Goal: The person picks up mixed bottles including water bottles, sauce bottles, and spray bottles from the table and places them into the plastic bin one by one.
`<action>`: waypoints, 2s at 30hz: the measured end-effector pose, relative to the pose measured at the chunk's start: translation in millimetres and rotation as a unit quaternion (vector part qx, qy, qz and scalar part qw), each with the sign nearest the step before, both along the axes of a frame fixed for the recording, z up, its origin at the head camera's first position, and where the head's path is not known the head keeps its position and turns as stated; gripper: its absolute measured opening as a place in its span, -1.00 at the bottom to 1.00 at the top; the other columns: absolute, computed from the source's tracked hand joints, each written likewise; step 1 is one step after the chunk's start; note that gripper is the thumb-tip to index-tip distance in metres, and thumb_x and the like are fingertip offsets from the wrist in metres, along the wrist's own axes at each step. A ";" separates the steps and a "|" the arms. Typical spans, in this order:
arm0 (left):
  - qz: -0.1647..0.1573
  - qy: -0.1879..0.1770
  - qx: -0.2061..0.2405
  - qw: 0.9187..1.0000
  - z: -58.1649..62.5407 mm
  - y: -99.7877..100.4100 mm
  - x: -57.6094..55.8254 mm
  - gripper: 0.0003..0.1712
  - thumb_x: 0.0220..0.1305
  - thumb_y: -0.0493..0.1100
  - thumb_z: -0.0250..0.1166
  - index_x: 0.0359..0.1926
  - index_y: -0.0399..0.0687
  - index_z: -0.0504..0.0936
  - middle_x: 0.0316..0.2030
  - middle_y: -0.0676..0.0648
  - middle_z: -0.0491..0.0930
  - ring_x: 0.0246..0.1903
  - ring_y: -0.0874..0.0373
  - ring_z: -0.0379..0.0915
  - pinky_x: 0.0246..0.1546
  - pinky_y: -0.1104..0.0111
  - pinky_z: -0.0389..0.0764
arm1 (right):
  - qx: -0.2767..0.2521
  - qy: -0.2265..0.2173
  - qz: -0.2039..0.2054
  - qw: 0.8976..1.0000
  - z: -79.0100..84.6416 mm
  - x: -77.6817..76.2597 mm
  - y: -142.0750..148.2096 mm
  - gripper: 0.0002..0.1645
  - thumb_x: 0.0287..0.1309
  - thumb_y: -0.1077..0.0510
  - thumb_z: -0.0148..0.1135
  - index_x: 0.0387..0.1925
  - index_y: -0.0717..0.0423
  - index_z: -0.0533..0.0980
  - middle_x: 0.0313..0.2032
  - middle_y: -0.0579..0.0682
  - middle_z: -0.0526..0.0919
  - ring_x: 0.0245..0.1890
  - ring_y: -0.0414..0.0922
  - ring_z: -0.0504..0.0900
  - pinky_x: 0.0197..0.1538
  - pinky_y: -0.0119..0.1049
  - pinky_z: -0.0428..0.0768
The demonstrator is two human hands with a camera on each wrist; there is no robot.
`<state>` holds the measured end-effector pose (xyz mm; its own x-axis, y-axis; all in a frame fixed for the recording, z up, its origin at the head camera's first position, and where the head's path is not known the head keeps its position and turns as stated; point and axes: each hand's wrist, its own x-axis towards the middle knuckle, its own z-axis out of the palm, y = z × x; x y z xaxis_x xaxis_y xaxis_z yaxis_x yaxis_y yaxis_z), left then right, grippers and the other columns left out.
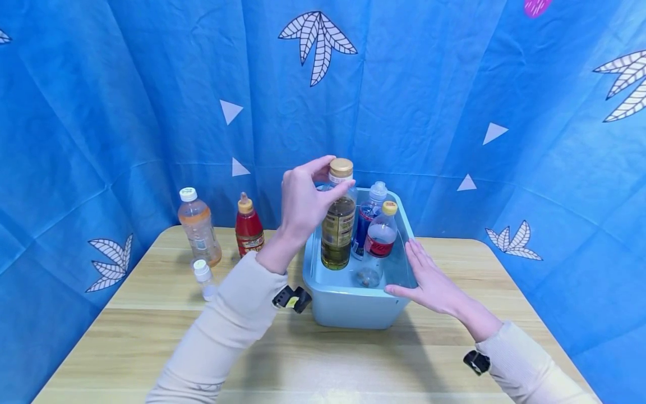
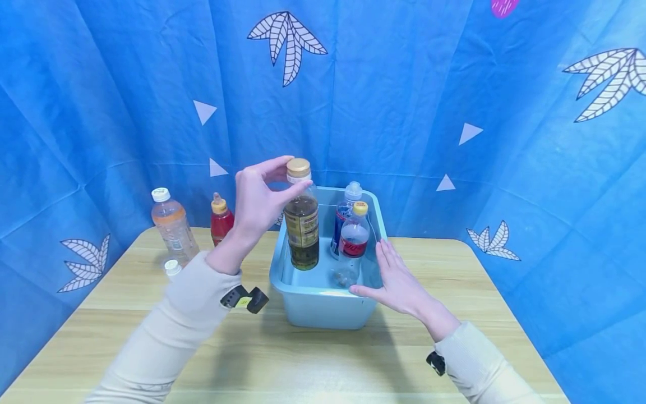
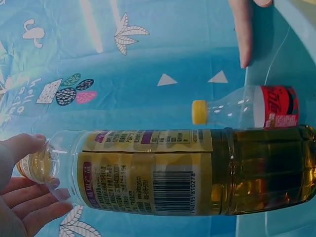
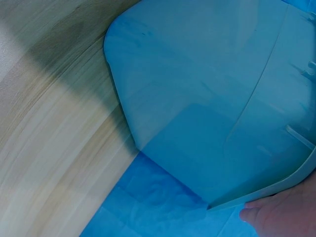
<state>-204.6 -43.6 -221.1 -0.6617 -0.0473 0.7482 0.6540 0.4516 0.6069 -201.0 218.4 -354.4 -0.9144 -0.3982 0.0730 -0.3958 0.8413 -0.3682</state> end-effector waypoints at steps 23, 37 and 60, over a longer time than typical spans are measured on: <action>0.005 -0.059 -0.001 0.998 -43.4 28.2 -6.7 -0.56 -0.09 -0.13 0.41 -0.13 -0.19 0.60 -0.30 -0.06 0.63 -0.37 0.21 0.53 -0.27 0.38 0.44 | 0.002 -0.004 -0.006 1.000 -0.4 0.8 -1.8 0.26 -0.12 -0.45 0.06 0.33 0.25 -0.21 0.34 0.17 -0.26 0.31 0.14 -0.25 0.20 0.15 -0.01; -0.020 -0.077 0.006 0.997 -70.2 40.9 -8.5 -0.59 -0.07 -0.17 0.39 -0.13 -0.19 0.59 -0.27 -0.08 0.63 -0.30 0.17 0.54 -0.21 0.39 0.51 | -0.001 -0.002 -0.004 1.000 0.2 3.5 -2.1 0.25 -0.11 -0.43 0.07 0.33 0.27 -0.20 0.34 0.18 -0.26 0.31 0.13 -0.26 0.21 0.14 -0.04; -0.054 -0.107 0.011 0.993 -94.0 65.6 -8.7 -0.55 -0.03 -0.15 0.37 -0.06 -0.17 0.56 -0.18 -0.08 0.60 -0.18 0.16 0.52 -0.17 0.35 0.51 | -0.005 -0.005 -0.003 1.000 2.1 5.0 -2.1 0.23 -0.08 -0.40 0.08 0.32 0.28 -0.20 0.34 0.18 -0.27 0.31 0.12 -0.27 0.22 0.13 -0.06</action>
